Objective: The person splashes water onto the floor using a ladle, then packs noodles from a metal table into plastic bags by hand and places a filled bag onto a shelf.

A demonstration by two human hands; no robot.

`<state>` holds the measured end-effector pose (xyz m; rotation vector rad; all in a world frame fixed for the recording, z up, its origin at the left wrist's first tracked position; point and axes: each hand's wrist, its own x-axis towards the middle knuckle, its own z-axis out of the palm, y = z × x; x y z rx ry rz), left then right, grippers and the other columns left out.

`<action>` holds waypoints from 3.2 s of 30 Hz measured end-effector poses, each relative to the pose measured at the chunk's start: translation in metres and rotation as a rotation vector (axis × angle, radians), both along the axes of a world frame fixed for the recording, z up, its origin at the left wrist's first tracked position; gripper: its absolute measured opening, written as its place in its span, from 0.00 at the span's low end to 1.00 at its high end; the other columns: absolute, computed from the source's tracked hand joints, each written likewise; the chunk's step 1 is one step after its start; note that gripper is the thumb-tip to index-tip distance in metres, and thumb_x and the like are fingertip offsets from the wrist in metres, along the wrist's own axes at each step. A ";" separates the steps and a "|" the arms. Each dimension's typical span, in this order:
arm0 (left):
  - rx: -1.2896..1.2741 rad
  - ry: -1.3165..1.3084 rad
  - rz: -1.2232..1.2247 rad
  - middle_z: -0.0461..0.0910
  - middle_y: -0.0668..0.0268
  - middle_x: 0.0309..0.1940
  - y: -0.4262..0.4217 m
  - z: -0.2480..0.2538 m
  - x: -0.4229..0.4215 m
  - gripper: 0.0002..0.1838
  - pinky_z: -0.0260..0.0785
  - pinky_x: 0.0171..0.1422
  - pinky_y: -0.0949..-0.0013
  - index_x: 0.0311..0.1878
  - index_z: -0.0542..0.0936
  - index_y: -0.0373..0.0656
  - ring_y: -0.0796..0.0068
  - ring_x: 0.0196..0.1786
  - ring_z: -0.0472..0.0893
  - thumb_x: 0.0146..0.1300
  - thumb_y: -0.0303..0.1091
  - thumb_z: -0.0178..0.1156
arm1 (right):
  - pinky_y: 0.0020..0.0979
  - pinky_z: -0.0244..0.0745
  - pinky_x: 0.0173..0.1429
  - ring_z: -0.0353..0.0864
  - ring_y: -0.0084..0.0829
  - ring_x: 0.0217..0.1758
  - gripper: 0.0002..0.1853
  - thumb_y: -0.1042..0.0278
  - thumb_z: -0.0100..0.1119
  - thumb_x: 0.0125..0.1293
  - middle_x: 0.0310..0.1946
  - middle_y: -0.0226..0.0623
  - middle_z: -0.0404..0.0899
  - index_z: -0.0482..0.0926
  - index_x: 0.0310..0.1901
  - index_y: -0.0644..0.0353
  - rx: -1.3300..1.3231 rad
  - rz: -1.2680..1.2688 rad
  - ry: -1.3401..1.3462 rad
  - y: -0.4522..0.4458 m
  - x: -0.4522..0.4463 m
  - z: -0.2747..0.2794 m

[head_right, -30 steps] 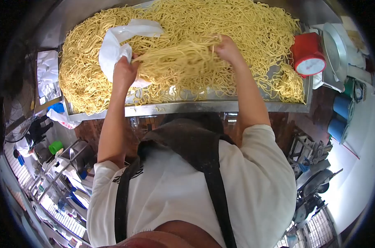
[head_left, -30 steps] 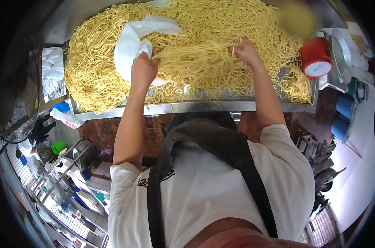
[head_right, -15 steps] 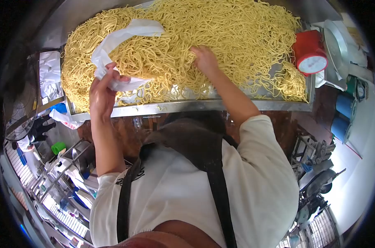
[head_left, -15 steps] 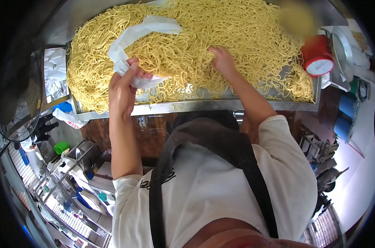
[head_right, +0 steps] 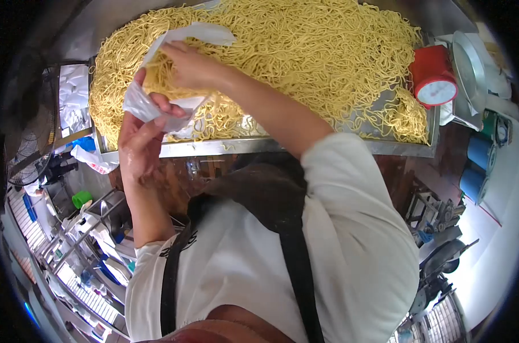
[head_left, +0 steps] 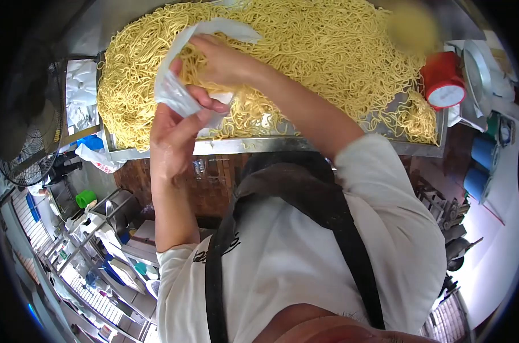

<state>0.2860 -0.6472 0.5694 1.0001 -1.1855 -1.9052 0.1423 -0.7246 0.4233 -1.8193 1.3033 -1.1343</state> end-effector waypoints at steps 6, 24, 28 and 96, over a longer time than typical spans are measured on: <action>0.080 0.120 0.070 0.75 0.61 0.42 -0.010 -0.027 0.025 0.45 0.72 0.60 0.52 0.76 0.47 0.35 0.60 0.47 0.82 0.56 0.18 0.57 | 0.39 0.66 0.69 0.66 0.44 0.70 0.34 0.75 0.60 0.58 0.68 0.51 0.63 0.66 0.69 0.50 0.204 -0.324 0.780 0.094 -0.069 -0.092; 0.001 0.294 0.095 0.75 0.55 0.47 -0.030 -0.012 0.009 0.45 0.71 0.65 0.43 0.75 0.46 0.35 0.52 0.51 0.81 0.56 0.20 0.57 | 0.37 0.70 0.60 0.74 0.37 0.59 0.25 0.60 0.63 0.64 0.54 0.51 0.74 0.72 0.59 0.60 0.078 -0.020 0.277 0.060 -0.035 -0.027; 0.023 0.306 0.078 0.75 0.56 0.47 -0.022 -0.014 0.004 0.45 0.70 0.64 0.43 0.75 0.47 0.34 0.52 0.51 0.81 0.56 0.22 0.59 | 0.41 0.71 0.59 0.74 0.42 0.59 0.27 0.69 0.64 0.59 0.55 0.50 0.74 0.71 0.60 0.60 0.248 -0.305 0.358 0.089 -0.058 -0.094; -0.750 -0.653 0.087 0.73 0.54 0.58 -0.013 -0.104 0.049 0.45 0.64 0.70 0.57 0.73 0.58 0.40 0.57 0.65 0.71 0.52 0.23 0.68 | 0.49 0.63 0.69 0.79 0.48 0.53 0.32 0.75 0.65 0.50 0.48 0.47 0.79 0.69 0.61 0.60 0.175 0.211 0.363 0.033 -0.016 -0.068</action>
